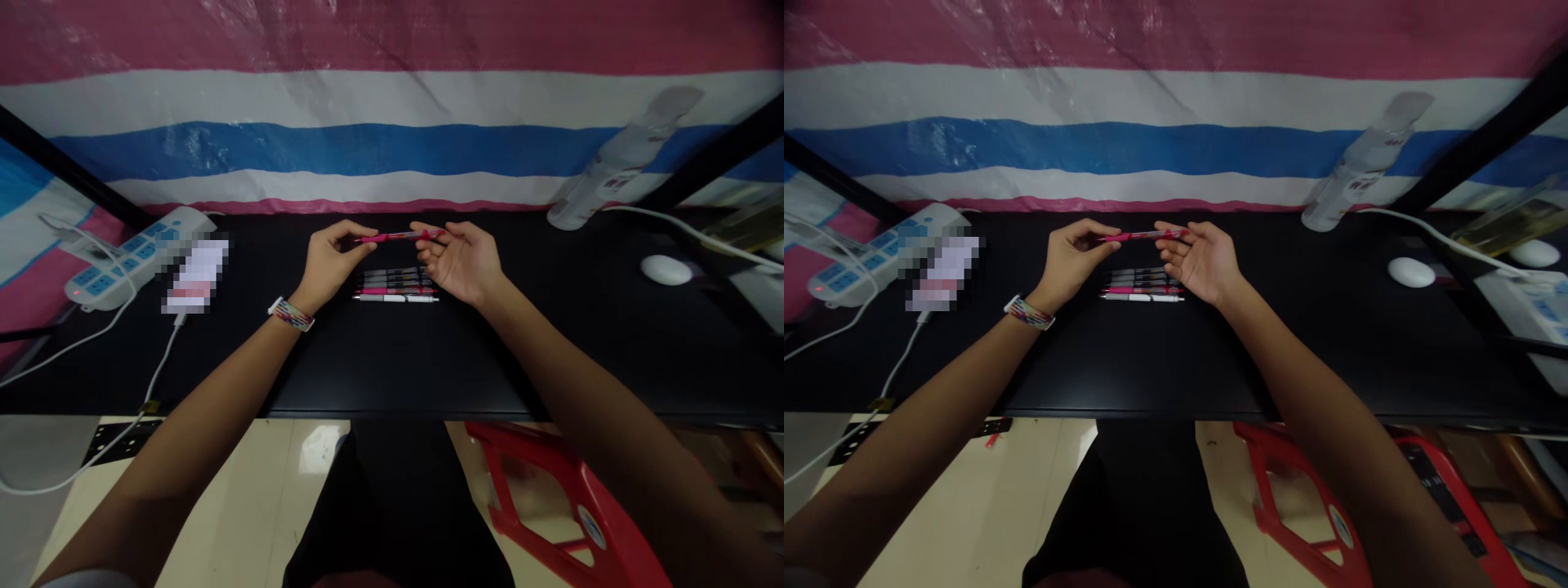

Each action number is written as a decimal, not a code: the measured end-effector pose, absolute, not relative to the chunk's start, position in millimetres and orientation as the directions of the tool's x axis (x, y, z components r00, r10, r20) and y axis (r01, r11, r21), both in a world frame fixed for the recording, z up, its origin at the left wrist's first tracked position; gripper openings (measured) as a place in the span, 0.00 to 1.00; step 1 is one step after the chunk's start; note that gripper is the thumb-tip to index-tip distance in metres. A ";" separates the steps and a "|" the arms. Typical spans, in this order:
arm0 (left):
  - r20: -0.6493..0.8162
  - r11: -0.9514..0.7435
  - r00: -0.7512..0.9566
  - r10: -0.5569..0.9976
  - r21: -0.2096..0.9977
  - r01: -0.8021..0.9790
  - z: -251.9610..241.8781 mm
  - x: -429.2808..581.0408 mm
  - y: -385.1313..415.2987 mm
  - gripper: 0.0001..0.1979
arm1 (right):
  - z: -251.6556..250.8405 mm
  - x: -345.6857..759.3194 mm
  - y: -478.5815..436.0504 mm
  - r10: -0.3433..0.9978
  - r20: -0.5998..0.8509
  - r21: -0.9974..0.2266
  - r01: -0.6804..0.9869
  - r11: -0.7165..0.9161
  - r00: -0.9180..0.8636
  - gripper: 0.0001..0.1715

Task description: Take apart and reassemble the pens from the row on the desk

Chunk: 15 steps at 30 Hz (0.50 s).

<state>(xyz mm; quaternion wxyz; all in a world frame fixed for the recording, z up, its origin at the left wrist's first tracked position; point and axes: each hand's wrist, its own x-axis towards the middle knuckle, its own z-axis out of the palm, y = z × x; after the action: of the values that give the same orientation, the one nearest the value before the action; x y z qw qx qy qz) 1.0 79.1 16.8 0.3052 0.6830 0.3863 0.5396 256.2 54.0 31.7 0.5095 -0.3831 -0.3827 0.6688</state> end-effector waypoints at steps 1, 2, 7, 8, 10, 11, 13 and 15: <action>0.507 -0.518 0.109 0.855 0.835 0.184 16.6 1.4 79.4 0.07 | 33.4 256.4 52.7 0.974 -0.109 -0.908 -0.379 -0.179 -0.199 0.22; 0.510 -0.520 0.102 0.854 0.836 0.176 16.4 1.8 79.6 0.07 | 34.7 256.5 51.3 0.974 -0.093 -0.914 -0.369 -0.167 -0.208 0.23; 0.492 -0.503 0.103 0.864 0.844 0.188 15.2 2.3 79.4 0.07 | 34.4 254.0 47.9 0.962 -0.057 -0.916 -0.370 -0.157 -0.267 0.22; 0.496 -0.507 0.105 0.862 0.843 0.180 14.7 2.2 79.3 0.07 | 33.4 253.4 48.0 0.960 -0.057 -0.912 -0.377 -0.162 -0.273 0.22; 0.505 -0.516 0.109 0.856 0.842 0.158 13.8 2.0 79.4 0.07 | 31.3 252.1 48.9 0.958 -0.066 -0.894 -0.409 -0.181 -0.280 0.21; 0.508 -0.521 0.114 0.854 0.841 0.149 13.5 1.9 79.3 0.07 | 30.4 251.6 49.6 0.956 -0.075 -0.877 -0.438 -0.199 -0.283 0.20; 0.510 -0.524 0.128 0.851 0.840 0.141 13.5 1.8 79.1 0.08 | 28.9 250.6 51.4 0.951 -0.103 -0.825 -0.510 -0.245 -0.291 0.19; 0.501 -0.518 0.138 0.854 0.844 0.143 14.1 1.7 79.0 0.10 | 28.1 250.0 53.0 0.944 -0.131 -0.768 -0.571 -0.290 -0.303 0.20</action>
<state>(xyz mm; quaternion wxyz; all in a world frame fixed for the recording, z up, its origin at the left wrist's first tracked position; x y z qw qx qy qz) 1.7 79.0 14.1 0.3266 0.6799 0.3667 0.5446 250.0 53.0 28.1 0.5084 -0.2997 -0.3107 0.7451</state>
